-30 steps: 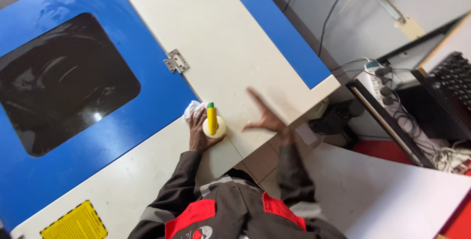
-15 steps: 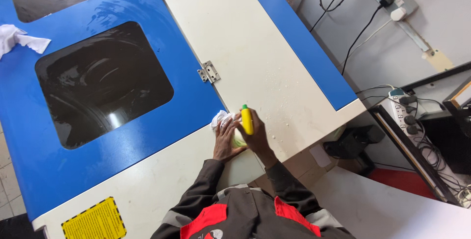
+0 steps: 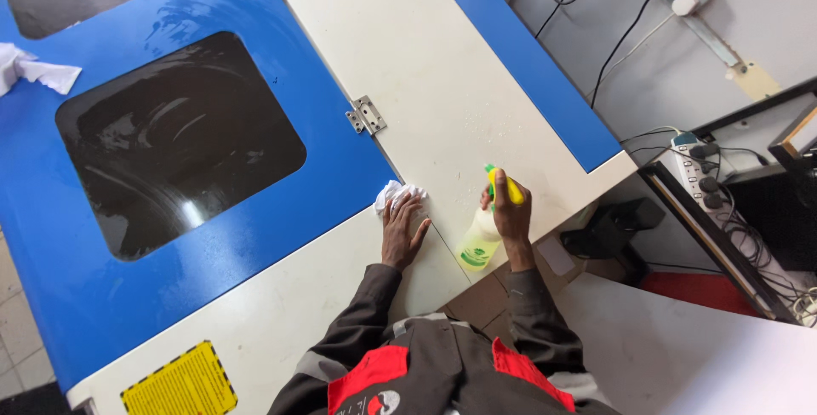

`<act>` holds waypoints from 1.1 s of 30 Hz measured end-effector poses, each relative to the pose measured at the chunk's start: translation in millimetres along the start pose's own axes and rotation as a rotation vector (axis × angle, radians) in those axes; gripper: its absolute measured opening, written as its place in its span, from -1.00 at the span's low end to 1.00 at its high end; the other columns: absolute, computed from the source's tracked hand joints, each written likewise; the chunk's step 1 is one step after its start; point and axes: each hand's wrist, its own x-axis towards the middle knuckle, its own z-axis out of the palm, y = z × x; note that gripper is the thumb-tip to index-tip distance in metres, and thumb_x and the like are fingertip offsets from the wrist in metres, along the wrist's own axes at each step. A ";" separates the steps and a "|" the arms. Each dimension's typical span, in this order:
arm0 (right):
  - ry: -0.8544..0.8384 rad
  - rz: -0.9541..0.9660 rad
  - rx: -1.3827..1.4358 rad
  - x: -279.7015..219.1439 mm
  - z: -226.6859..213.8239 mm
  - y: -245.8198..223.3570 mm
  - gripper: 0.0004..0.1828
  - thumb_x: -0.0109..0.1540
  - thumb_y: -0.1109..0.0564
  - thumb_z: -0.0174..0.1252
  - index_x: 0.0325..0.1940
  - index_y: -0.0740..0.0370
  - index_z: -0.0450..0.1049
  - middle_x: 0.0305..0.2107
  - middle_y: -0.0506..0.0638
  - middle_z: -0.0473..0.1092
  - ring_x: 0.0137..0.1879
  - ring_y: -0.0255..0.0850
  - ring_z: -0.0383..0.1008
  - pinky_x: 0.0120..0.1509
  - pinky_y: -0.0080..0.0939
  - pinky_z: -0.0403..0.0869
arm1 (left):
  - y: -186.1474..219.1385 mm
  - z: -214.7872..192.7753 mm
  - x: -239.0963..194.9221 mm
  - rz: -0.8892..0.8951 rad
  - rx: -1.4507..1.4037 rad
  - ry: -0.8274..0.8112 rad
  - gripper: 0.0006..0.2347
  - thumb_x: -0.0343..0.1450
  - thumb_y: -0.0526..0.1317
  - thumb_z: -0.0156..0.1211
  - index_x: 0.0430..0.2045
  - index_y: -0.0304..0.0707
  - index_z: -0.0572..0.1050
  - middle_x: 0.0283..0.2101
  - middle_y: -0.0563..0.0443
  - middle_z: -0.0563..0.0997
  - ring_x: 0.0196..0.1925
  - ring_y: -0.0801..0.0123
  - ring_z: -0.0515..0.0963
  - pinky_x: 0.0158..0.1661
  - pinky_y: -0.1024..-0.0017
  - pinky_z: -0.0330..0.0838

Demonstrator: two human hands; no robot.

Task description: The person sprays a cleaning solution from a yellow spray bottle onto a blue and white machine surface and wipes it with a white cloth. They repeatedly spray and wipe different sections of the machine, including the top and side panels, using the cloth to remove residue.

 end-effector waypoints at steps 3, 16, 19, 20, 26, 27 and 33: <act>-0.036 -0.030 -0.139 -8.3 -18.2 -13.8 -0.41 0.57 -0.24 0.13 -0.41 0.14 0.61 -0.64 0.06 0.57 -0.44 -0.14 0.66 -0.08 -0.21 0.58 | -2.2 3.0 -0.4 -0.010 0.057 0.011 -0.68 0.62 0.10 0.32 0.11 -0.04 0.59 0.36 -0.01 0.66 0.61 0.14 0.44 0.65 -0.03 -0.14; -0.111 -0.032 -0.120 39.3 -107.6 -32.0 -0.69 0.52 -0.07 0.28 -0.15 0.15 0.71 -0.32 0.06 0.71 -0.04 -0.18 0.76 0.25 -0.19 0.56 | -4.1 8.6 1.7 0.040 0.144 0.109 -0.64 0.53 0.02 0.45 0.16 -0.07 0.59 0.36 -0.03 0.66 0.60 0.11 0.46 0.64 0.02 -0.05; -0.108 -0.070 0.185 76.6 -135.5 8.5 -0.44 0.64 -0.06 0.04 -0.32 0.36 0.53 -0.66 0.15 0.44 -0.49 -0.09 0.59 -0.14 -0.17 0.60 | 0.2 7.7 0.0 0.051 0.046 0.188 -0.38 0.32 -0.14 0.62 0.33 -0.09 0.51 0.51 -0.17 0.50 0.67 -0.14 0.34 0.64 -0.05 0.03; -0.064 -0.109 0.148 79.9 -142.9 20.1 -0.49 0.62 0.03 0.10 -0.38 0.33 0.50 -0.69 0.10 0.40 -0.53 -0.16 0.52 -0.21 -0.23 0.51 | 7.2 6.6 -3.7 0.031 0.080 0.215 -0.39 0.38 -0.12 0.58 0.37 -0.13 0.47 0.54 -0.21 0.46 0.68 -0.16 0.31 0.64 -0.06 0.04; -0.249 -0.039 -0.198 101.6 -191.4 2.7 -0.67 0.45 -0.10 0.33 -0.31 0.10 0.69 -0.53 0.00 0.64 -0.26 -0.15 0.64 0.08 -0.16 0.54 | 9.7 26.5 15.1 -0.166 0.528 0.267 -0.22 0.41 0.20 0.48 0.54 -0.15 0.41 0.64 -0.20 0.40 0.69 -0.08 0.33 0.64 -0.03 0.05; -0.278 -0.052 -0.149 107.6 -200.4 3.7 -0.76 0.44 -0.04 0.34 -0.20 0.11 0.72 -0.43 0.01 0.68 -0.12 -0.16 0.67 0.23 -0.13 0.56 | 6.8 35.6 18.2 -0.202 0.616 0.256 -0.20 0.40 0.29 0.45 0.54 -0.07 0.44 0.64 -0.13 0.42 0.70 -0.04 0.33 0.65 -0.07 0.01; -0.304 -0.325 -0.059 130.0 -215.2 48.5 -0.43 0.57 -0.04 0.07 -0.54 0.10 0.52 -0.75 -0.02 0.41 -0.57 -0.14 0.46 -0.21 -0.28 0.50 | 10.0 77.5 33.0 -0.409 0.745 0.438 -0.30 0.51 0.26 0.44 0.51 -0.10 0.51 0.63 -0.26 0.43 0.66 -0.22 0.33 0.53 -0.27 0.08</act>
